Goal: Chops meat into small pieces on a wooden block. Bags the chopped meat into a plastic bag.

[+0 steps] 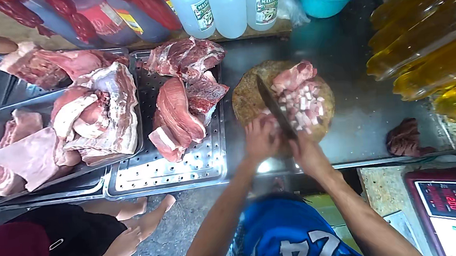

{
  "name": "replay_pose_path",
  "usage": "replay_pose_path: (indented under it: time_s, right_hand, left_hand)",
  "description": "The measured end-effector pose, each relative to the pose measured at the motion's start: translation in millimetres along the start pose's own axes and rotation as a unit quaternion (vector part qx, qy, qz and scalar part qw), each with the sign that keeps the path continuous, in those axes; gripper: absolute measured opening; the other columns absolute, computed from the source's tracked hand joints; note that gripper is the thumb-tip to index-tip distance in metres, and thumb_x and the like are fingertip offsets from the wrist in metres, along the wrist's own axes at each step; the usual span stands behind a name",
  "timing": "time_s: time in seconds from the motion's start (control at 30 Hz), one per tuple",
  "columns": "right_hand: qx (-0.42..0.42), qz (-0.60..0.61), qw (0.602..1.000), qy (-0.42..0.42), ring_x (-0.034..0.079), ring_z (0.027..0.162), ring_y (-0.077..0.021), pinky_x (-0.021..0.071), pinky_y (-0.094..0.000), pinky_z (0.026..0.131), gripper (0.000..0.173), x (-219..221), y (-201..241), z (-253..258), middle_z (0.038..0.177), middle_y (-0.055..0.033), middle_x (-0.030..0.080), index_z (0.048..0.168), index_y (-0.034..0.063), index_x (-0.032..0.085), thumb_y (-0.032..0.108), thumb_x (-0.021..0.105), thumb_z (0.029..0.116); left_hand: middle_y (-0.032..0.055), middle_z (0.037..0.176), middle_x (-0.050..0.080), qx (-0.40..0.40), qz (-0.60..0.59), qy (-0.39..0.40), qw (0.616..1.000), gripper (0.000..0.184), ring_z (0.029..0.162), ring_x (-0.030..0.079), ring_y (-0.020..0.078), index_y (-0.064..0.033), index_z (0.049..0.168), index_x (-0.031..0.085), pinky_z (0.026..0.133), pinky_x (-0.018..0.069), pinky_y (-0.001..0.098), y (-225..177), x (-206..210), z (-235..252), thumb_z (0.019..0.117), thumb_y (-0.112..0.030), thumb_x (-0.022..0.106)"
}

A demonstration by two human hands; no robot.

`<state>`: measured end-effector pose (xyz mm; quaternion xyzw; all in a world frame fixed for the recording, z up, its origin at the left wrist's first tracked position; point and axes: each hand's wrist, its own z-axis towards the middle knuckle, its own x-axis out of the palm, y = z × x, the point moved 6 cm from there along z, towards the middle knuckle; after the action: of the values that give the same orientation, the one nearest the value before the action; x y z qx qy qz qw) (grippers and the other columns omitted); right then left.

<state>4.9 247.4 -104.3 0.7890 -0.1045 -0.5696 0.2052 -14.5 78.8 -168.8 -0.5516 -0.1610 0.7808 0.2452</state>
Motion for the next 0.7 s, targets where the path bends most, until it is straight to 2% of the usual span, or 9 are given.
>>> replay_pose_path:
  time_s: [0.13,0.23,0.27,0.37,0.47,0.53,0.6,0.67,0.7]
  right_hand:
    - [0.021,0.035,0.997,0.063,0.072,0.086,-0.0326,0.0580,-0.0523,0.080,0.048,8.6,-14.7,8.4,0.096,-0.0153,0.072,0.145,0.0083,0.049,0.040,0.042,0.1088]
    - [0.027,0.173,0.983,0.060,0.064,0.057,-0.0209,0.0592,-0.0418,0.056,0.042,-6.4,-39.0,20.4,0.078,-0.0089,0.063,0.136,0.0085,0.052,0.039,0.044,0.1086]
    - [0.033,0.178,0.982,0.045,0.063,0.056,-0.0205,0.0589,-0.0422,0.055,0.041,-16.9,-39.7,20.2,0.078,-0.0084,0.063,0.135,0.0087,0.053,0.039,0.044,0.1087]
    - [0.007,0.140,0.988,-0.060,0.063,0.057,-0.0191,0.0580,-0.0426,0.056,0.038,-61.8,-20.3,6.6,0.077,-0.0065,0.064,0.132,0.0085,0.056,0.036,0.046,0.1078]
    - [-0.067,0.120,0.971,-0.196,0.058,0.053,-0.0110,0.0533,-0.0337,0.050,0.037,-100.6,12.1,-14.2,0.068,-0.0004,0.059,0.126,0.0060,0.057,0.036,0.047,0.1071]
    - [-0.105,0.109,0.958,-0.243,0.057,0.055,-0.0092,0.0518,-0.0301,0.051,0.035,-103.0,30.8,-22.4,0.069,-0.0005,0.058,0.124,0.0019,0.056,0.032,0.049,0.1065]
    - [-0.095,0.079,0.974,-0.189,0.065,0.062,-0.0168,0.0572,-0.0374,0.058,0.039,-68.5,34.1,-16.5,0.076,-0.0070,0.066,0.128,-0.0017,0.056,0.029,0.050,0.1063]
    - [-0.005,0.026,0.999,-0.020,0.072,0.085,-0.0317,0.0591,-0.0518,0.079,0.049,-7.3,21.4,-1.3,0.095,-0.0154,0.072,0.146,0.0035,0.048,0.035,0.044,0.1085]
    - [0.029,0.002,0.999,0.034,0.073,0.092,-0.0347,0.0582,-0.0539,0.083,0.052,12.7,16.2,2.5,0.100,-0.0163,0.073,0.151,0.0066,0.044,0.038,0.042,0.1090]
  left_hand:
    - [0.0158,0.140,0.057,-0.014,0.016,0.009,1.000,0.031,0.130,0.052,0.0389,-0.0167,0.109,0.072,0.104,0.0439,0.0582,-3.2,-0.9,2.5,0.0905,-0.041,0.066]
    - [0.0159,0.139,0.057,-0.031,0.017,0.017,0.999,0.034,0.130,0.052,0.0394,-0.0175,0.111,0.072,0.104,0.0441,0.0582,-4.5,-1.8,7.6,0.0920,-0.044,0.063]
    - [0.0158,0.140,0.056,-0.035,0.014,0.022,0.999,0.035,0.130,0.052,0.0395,-0.0174,0.112,0.072,0.104,0.0436,0.0582,-4.9,-2.4,8.0,0.0920,-0.044,0.063]
    - [0.0133,0.140,0.056,-0.028,-0.026,0.024,0.999,0.034,0.133,0.049,0.0360,-0.0179,0.111,0.072,0.108,0.0412,0.0563,-1.0,-5.5,6.2,0.0928,-0.046,0.064]
    - [0.0146,0.143,0.053,-0.007,-0.087,0.006,0.996,0.030,0.136,0.048,0.0345,-0.0170,0.111,0.071,0.112,0.0403,0.0551,6.3,-7.9,1.3,0.0890,-0.038,0.069]
    - [0.0160,0.141,0.054,-0.002,-0.081,0.002,0.997,0.030,0.135,0.048,0.0357,-0.0154,0.109,0.071,0.112,0.0407,0.0553,8.4,-6.8,0.1,0.0869,-0.036,0.071]
    - [0.0160,0.138,0.056,-0.002,-0.063,0.008,0.998,0.032,0.133,0.049,0.0366,-0.0151,0.109,0.071,0.111,0.0404,0.0566,8.0,-4.4,0.6,0.0863,-0.038,0.071]
    - [0.0139,0.139,0.056,-0.010,-0.055,0.017,0.998,0.030,0.133,0.049,0.0361,-0.0167,0.108,0.072,0.110,0.0404,0.0567,8.1,-3.6,0.1,0.0850,-0.036,0.071]
    - [0.0135,0.138,0.055,-0.011,-0.050,0.022,0.998,0.029,0.133,0.048,0.0359,-0.0172,0.107,0.071,0.110,0.0404,0.0563,8.1,-3.9,-0.7,0.0846,-0.036,0.071]
